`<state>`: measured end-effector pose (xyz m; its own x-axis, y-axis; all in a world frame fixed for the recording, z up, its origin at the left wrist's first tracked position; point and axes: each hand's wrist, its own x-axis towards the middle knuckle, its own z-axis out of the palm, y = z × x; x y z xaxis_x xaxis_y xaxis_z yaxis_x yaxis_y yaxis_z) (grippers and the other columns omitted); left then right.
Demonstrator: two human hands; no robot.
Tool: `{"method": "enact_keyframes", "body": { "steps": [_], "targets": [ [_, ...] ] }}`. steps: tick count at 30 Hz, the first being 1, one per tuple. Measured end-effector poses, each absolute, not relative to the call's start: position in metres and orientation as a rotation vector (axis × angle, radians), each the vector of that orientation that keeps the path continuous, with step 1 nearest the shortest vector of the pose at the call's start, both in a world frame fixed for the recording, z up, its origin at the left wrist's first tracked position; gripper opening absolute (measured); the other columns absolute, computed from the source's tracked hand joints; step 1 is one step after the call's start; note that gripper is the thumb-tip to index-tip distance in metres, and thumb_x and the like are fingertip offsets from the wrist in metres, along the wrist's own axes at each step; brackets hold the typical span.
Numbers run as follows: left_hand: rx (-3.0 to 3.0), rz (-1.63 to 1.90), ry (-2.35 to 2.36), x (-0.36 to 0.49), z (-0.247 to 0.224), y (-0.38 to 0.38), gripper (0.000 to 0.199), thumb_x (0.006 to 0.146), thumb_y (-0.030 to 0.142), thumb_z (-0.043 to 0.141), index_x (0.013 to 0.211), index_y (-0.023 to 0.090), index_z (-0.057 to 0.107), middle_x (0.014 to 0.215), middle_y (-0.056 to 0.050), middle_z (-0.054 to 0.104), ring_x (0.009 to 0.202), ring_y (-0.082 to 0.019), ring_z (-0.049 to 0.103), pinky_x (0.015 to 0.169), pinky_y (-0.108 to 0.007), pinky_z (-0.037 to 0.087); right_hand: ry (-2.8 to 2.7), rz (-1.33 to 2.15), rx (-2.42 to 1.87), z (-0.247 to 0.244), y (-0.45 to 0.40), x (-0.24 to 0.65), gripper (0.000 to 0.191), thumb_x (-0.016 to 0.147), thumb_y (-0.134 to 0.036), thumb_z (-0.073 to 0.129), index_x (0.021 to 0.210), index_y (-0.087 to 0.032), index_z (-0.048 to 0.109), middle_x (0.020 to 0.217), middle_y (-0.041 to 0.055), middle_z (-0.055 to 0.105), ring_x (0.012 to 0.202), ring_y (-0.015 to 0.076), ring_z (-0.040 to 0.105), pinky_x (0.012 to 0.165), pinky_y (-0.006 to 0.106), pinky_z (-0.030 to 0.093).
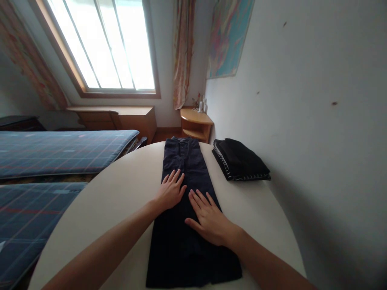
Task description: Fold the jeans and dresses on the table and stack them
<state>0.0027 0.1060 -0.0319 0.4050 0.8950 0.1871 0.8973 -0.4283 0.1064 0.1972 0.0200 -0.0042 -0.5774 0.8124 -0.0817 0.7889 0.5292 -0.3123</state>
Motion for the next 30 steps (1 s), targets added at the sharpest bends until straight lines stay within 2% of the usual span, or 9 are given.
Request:
{"method": "enact_keyframes", "body": {
  "steps": [4, 10, 13, 18, 20, 23, 27, 30],
  "targets": [
    [-2.708, -0.362, -1.609, -0.009, -0.031, 0.056, 0.057, 0.1, 0.041, 0.042, 0.152, 0.017, 0.041, 0.163, -0.012, 0.027, 0.151, -0.031, 0.022, 0.12, -0.05, 0.028, -2.706, 0.478, -1.452, -0.002, 0.007, 0.193, 0.083, 0.1, -0.064, 0.025, 0.158, -0.005, 0.018, 0.165, 0.0177, 0.011, 0.154, 0.0313, 0.007, 0.124, 0.055, 0.009],
    [-2.84, -0.419, -1.538, -0.023, -0.032, -0.014, 0.057, 0.097, 0.034, 0.049, 0.151, 0.02, 0.04, 0.163, -0.013, 0.029, 0.151, -0.031, 0.022, 0.119, -0.054, 0.03, -2.728, 0.511, -1.352, -0.005, -0.036, 0.201, 0.079, 0.1, -0.063, 0.03, 0.16, -0.012, 0.016, 0.165, 0.0137, 0.011, 0.154, 0.0317, 0.008, 0.124, 0.056, 0.013],
    [-2.999, -0.446, -1.392, -0.032, -0.026, -0.042, 0.057, 0.094, 0.031, 0.054, 0.149, 0.023, 0.042, 0.163, -0.011, 0.03, 0.151, -0.03, 0.022, 0.119, -0.056, 0.029, -2.761, 0.592, -1.281, -0.004, -0.06, 0.21, 0.081, 0.099, -0.064, 0.034, 0.16, -0.016, 0.012, 0.166, 0.0113, 0.01, 0.154, 0.0313, 0.007, 0.124, 0.056, 0.012],
    [-3.247, -0.35, -1.252, -0.044, -0.006, -0.06, 0.053, 0.077, 0.037, 0.076, 0.124, 0.024, 0.057, 0.16, -0.009, 0.036, 0.152, -0.035, 0.018, 0.12, -0.062, 0.021, -2.791, 0.68, -1.261, 0.004, -0.082, 0.217, 0.09, 0.094, -0.065, 0.048, 0.16, -0.019, 0.007, 0.167, 0.0093, 0.005, 0.154, 0.0307, 0.002, 0.124, 0.055, 0.007],
    [-3.259, -0.4, -1.217, -0.044, 0.001, -0.06, 0.045, 0.075, 0.036, 0.078, 0.116, 0.026, 0.061, 0.156, -0.009, 0.043, 0.148, -0.035, 0.029, 0.118, -0.059, 0.028, -2.785, 0.686, -1.26, 0.006, -0.083, 0.217, 0.093, 0.092, -0.065, 0.052, 0.16, -0.019, 0.008, 0.167, 0.0101, 0.006, 0.154, 0.0312, 0.003, 0.124, 0.055, 0.008],
    [-3.281, -0.475, -1.107, -0.042, 0.006, -0.062, 0.036, 0.076, 0.031, 0.078, 0.11, 0.027, 0.065, 0.139, -0.008, 0.057, 0.129, -0.028, 0.052, 0.109, -0.046, 0.044, -2.764, 0.661, -1.265, 0.005, -0.081, 0.216, 0.092, 0.091, -0.066, 0.053, 0.16, -0.02, 0.014, 0.167, 0.0106, 0.011, 0.154, 0.0317, 0.007, 0.124, 0.055, 0.009],
    [-3.292, -0.476, -1.032, -0.039, 0.008, -0.065, 0.042, 0.073, 0.036, 0.08, 0.112, 0.026, 0.066, 0.129, -0.006, 0.062, 0.12, -0.026, 0.056, 0.104, -0.04, 0.048, -2.734, 0.605, -1.264, 0.001, -0.078, 0.214, 0.09, 0.09, -0.068, 0.053, 0.159, -0.021, 0.023, 0.166, 0.0113, 0.019, 0.153, 0.0331, 0.015, 0.123, 0.055, 0.014],
    [-3.234, -0.457, -1.025, -0.038, 0.004, -0.067, 0.03, 0.08, 0.03, 0.075, 0.108, 0.025, 0.066, 0.127, -0.005, 0.065, 0.119, -0.026, 0.058, 0.101, -0.039, 0.049, -2.72, 0.578, -1.317, -0.001, -0.08, 0.211, 0.088, 0.09, -0.067, 0.054, 0.158, -0.018, 0.027, 0.164, 0.0122, 0.024, 0.151, 0.0337, 0.02, 0.123, 0.054, 0.018]
  ]
}}
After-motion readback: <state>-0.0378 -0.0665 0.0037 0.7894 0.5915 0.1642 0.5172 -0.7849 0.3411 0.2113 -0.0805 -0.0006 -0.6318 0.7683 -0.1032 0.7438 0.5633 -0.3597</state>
